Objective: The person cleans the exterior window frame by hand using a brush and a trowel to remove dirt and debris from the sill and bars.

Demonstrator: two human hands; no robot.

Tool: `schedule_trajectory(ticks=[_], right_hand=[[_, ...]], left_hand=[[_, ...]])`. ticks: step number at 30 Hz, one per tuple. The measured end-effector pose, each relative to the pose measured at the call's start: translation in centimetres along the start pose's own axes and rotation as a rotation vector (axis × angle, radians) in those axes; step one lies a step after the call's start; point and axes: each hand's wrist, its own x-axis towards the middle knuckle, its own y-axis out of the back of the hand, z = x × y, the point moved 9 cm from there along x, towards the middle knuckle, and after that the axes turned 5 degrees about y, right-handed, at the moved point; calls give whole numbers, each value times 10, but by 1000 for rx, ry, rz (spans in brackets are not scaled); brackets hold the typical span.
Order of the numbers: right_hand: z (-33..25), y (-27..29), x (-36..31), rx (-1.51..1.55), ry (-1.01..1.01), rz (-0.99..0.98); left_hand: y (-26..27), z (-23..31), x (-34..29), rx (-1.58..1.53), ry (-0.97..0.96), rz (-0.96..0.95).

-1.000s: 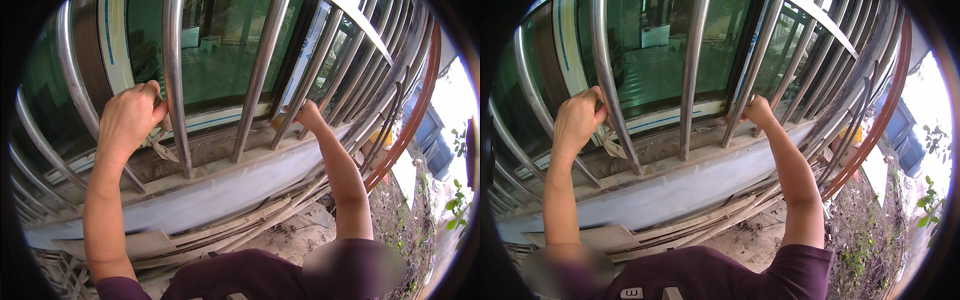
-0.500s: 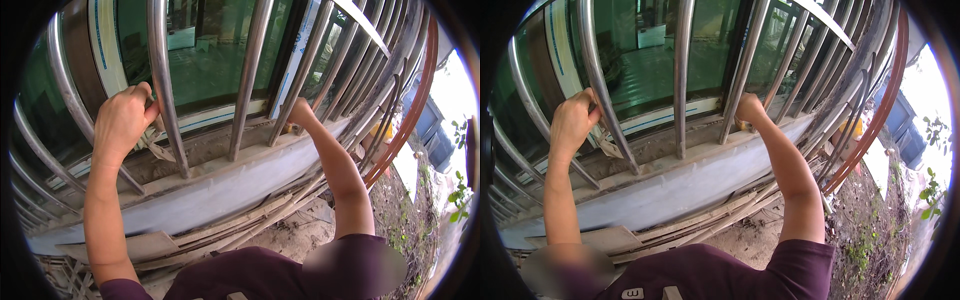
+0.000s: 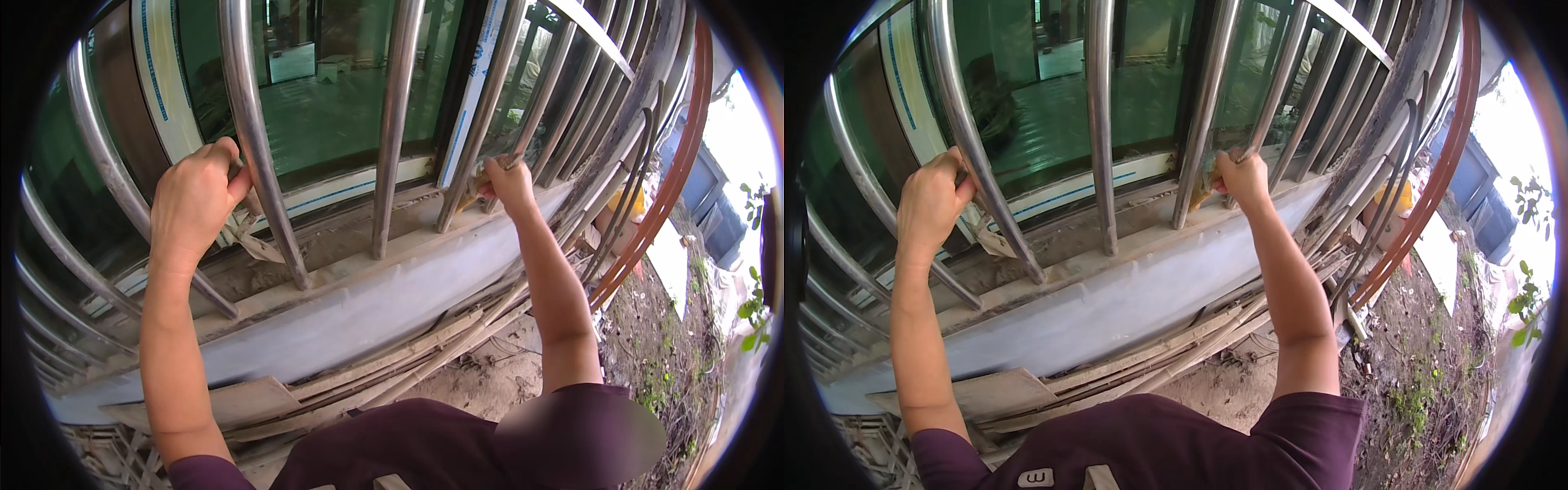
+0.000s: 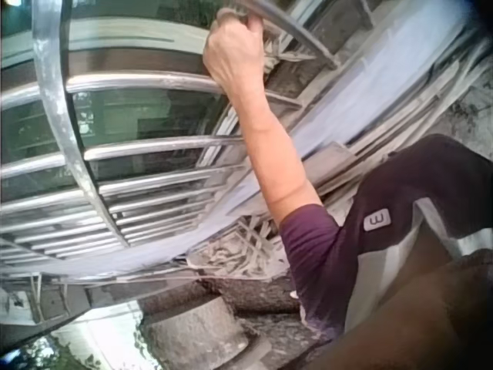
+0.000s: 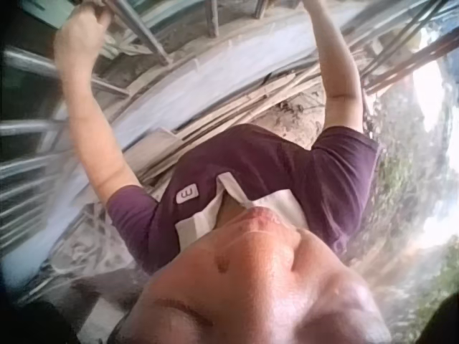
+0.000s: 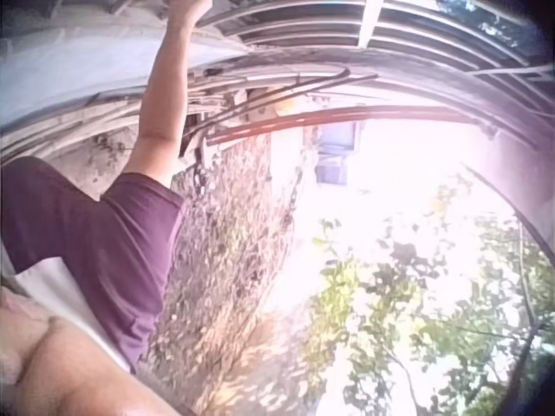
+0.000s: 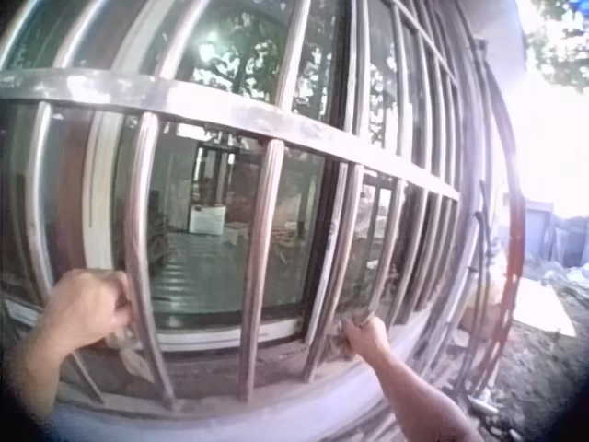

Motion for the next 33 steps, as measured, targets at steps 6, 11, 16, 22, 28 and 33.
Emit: schedule_trajectory(ticks=[6,11,16,22,28,33], right_hand=[[43,28,-46,331,-247,54],[20,54,-36,264,-97,197],[41,42,-49,291,-207,173],[34,79,-45,254,-110,210],[69,115,-39,-165,-200,221],[65,128,-7,273,44,392]], left_hand=[[0,3,-1,9,-24,-4],[-1,1,0,5,-41,-5],[-1,4,1,-1,-12,-51],[2,3,-1,-9,-6,-25],[5,6,-1,15,12,-46],[2,8,2,8,53,-52]])
